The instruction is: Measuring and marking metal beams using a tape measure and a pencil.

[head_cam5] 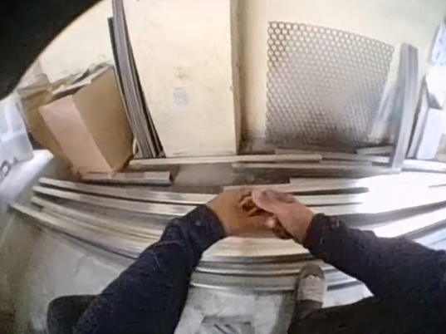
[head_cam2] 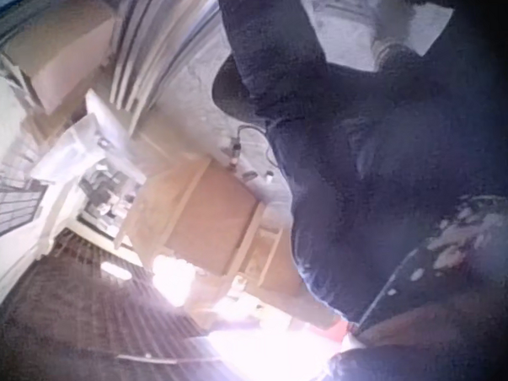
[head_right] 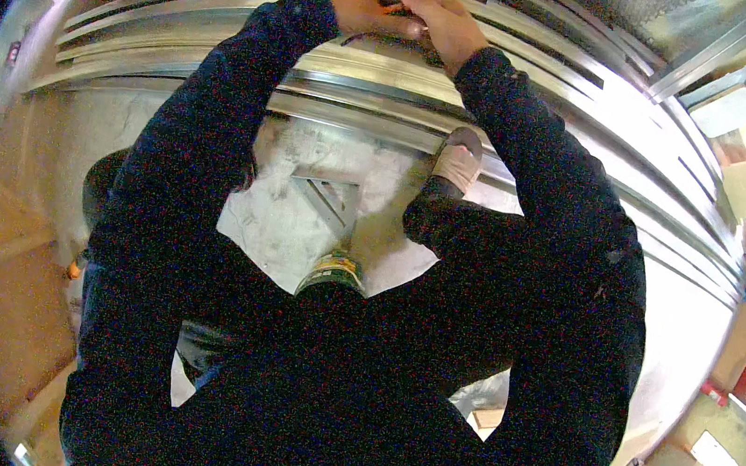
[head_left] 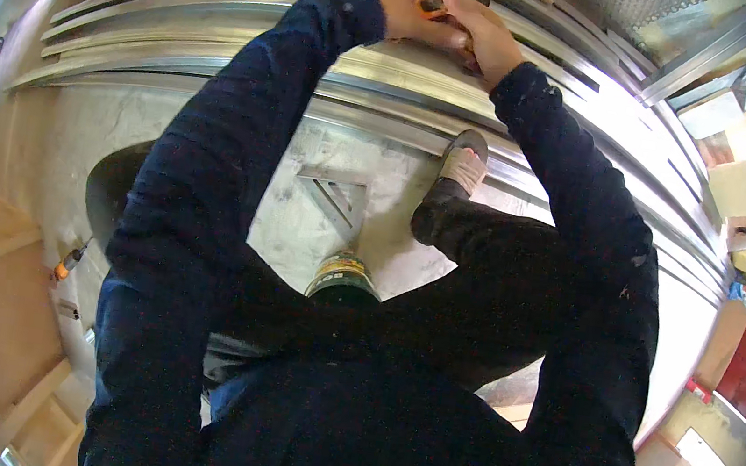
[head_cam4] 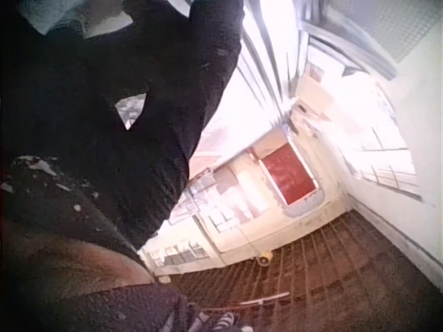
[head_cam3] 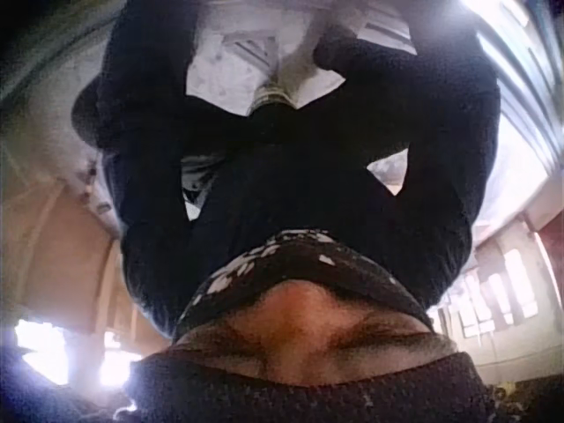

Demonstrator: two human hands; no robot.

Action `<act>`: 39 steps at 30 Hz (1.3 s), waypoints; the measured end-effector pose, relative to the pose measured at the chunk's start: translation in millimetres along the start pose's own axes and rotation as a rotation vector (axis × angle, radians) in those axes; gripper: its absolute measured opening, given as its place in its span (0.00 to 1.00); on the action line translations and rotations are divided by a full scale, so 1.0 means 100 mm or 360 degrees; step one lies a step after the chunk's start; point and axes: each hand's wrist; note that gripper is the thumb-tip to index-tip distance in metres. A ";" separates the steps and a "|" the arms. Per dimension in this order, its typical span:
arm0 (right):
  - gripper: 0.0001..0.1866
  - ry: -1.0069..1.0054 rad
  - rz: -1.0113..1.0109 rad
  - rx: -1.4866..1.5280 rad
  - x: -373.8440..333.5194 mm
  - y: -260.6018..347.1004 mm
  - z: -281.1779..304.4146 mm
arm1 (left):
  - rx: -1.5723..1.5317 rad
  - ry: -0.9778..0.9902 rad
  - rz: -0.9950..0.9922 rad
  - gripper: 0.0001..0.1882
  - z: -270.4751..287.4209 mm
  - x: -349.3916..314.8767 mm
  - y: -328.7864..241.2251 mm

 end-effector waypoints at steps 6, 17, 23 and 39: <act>0.23 0.0125 -0.0588 -0.0335 0.40 -0.67 0.14 | 0.0652 0.0120 0.0115 0.42 -0.33 -0.07 0.63; 0.23 0.0515 -0.0781 -0.0558 0.56 -1.05 -0.05 | 0.0579 0.0324 0.0174 0.37 -0.33 -0.30 1.14; 0.22 0.0825 -0.0470 -0.1015 0.78 -1.29 0.23 | 0.0466 0.0593 0.0453 0.35 -0.40 -0.09 1.46; 0.14 0.0412 -0.0991 -0.1724 0.22 -2.07 2.22 | 0.1101 0.0508 0.1113 0.26 -0.11 -1.07 3.44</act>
Point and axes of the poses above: each hand's wrist, its own x-axis towards the middle knuckle, its own z-axis out of the back of the hand, y = z × x, and after that the axes turned 10 degrees about x, right-handed
